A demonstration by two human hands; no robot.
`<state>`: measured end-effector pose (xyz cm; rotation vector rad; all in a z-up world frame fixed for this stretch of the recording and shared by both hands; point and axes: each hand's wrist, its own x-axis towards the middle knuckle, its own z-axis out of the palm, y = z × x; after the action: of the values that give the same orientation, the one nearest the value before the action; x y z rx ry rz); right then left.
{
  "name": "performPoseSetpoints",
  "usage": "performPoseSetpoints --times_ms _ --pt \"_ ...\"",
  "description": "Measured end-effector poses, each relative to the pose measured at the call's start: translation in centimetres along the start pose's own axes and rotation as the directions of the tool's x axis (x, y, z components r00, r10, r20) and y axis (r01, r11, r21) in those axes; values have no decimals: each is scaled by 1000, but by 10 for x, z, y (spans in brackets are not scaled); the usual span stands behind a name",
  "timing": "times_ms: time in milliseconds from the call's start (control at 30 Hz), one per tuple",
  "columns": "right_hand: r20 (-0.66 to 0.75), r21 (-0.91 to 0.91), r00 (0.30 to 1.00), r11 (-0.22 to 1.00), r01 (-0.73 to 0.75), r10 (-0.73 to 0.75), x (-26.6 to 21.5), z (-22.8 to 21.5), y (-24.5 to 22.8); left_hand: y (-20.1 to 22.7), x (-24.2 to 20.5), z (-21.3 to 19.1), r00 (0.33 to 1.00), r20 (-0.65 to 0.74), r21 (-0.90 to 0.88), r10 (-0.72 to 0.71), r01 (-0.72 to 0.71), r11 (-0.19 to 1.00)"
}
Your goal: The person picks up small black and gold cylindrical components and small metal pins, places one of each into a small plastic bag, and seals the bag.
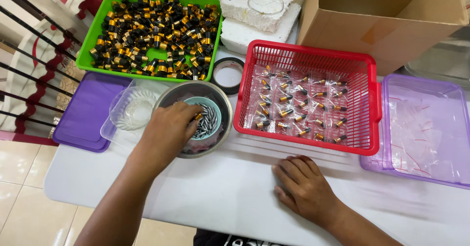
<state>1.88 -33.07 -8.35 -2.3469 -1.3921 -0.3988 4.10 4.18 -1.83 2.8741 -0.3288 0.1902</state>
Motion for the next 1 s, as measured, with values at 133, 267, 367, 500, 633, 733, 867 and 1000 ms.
performPoseSetpoints --times_ms 133,267,367,500,633,733,867,1000 --pt "1 -28 1000 1000 -9 9 -1 -2 -2 3 -4 28 996 -87 222 36 -16 975" --pt "-17 -5 999 999 -35 35 1 -6 -2 4 -3 27 998 -65 215 16 -2 977" --pt "-14 -6 999 999 -43 43 1 -7 -2 7 -1 23 995 15 213 -97 92 973" --pt "-43 -1 999 1000 4 -4 2 -9 -2 31 -3 -9 996 -78 239 -46 63 969" --pt "-181 -5 973 990 143 -141 7 -28 -2 93 -2 -56 962 -226 47 152 -145 988" --pt "-273 -22 950 988 153 -153 12 -56 -4 132 2 -57 911 -257 -157 324 -370 916" --pt "-402 -79 911 995 66 -93 -9 -101 15 164 20 -23 809 -258 -257 529 -585 769" --pt "-559 -190 797 900 -392 229 -40 -157 70 173 21 7 738 -318 -264 595 -671 692"
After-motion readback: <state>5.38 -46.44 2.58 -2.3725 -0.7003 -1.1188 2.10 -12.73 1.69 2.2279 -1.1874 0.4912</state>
